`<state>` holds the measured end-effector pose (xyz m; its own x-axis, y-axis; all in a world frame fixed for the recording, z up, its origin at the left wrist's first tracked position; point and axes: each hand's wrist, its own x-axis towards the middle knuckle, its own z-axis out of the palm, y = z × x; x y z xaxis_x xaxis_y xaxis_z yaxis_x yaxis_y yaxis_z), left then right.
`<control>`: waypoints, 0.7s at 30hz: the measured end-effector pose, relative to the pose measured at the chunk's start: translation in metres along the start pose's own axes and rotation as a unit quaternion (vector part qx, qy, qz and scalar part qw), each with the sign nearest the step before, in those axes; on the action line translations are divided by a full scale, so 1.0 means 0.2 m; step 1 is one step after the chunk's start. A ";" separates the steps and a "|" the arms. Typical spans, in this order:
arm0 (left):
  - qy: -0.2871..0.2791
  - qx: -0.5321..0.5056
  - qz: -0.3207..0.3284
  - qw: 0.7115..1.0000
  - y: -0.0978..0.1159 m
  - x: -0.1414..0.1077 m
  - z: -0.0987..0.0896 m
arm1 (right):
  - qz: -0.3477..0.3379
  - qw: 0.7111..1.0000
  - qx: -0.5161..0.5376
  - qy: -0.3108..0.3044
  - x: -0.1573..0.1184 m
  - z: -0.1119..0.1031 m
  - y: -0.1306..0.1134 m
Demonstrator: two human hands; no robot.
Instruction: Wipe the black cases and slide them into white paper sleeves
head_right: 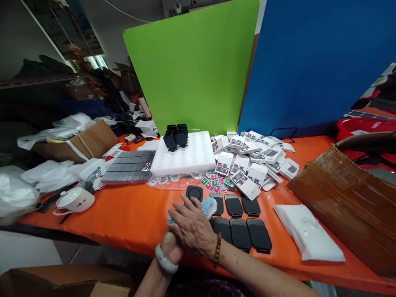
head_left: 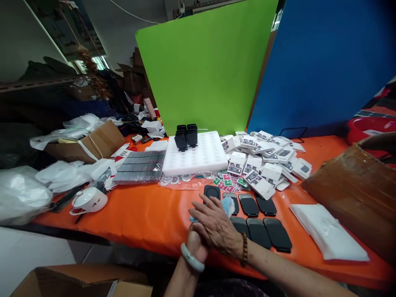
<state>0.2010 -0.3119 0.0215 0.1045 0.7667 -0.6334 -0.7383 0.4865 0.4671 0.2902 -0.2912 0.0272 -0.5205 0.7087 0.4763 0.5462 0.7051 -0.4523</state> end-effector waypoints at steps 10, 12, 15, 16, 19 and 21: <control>-0.041 0.057 -0.053 0.996 -0.02 -0.14 0.04 | 0.312 0.931 0.175 0.074 0.16 -0.10 0.43; -0.037 0.034 -0.070 0.996 0.00 -0.15 0.02 | 0.364 0.869 0.331 0.045 0.11 -0.14 0.47; -0.033 -0.006 -0.117 0.993 0.01 -0.13 -0.01 | 0.346 0.749 0.561 -0.069 0.00 -0.19 0.45; -0.048 -0.028 -0.135 0.989 0.01 -0.12 -0.03 | 0.334 0.717 0.604 -0.095 -0.02 -0.20 0.43; -0.121 -0.068 -0.159 0.978 -0.02 -0.09 -0.07 | 0.330 0.685 0.644 -0.085 -0.06 -0.20 0.36; -0.137 -0.043 -0.161 0.976 -0.03 -0.08 -0.08 | 0.353 0.697 0.622 -0.062 -0.05 -0.20 0.32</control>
<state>0.1935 -0.3341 0.0180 0.5057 0.6687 -0.5451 -0.6903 0.6926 0.2091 0.3569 -0.2545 0.0228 -0.5056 0.8316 -0.2296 -0.2551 -0.3984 -0.8810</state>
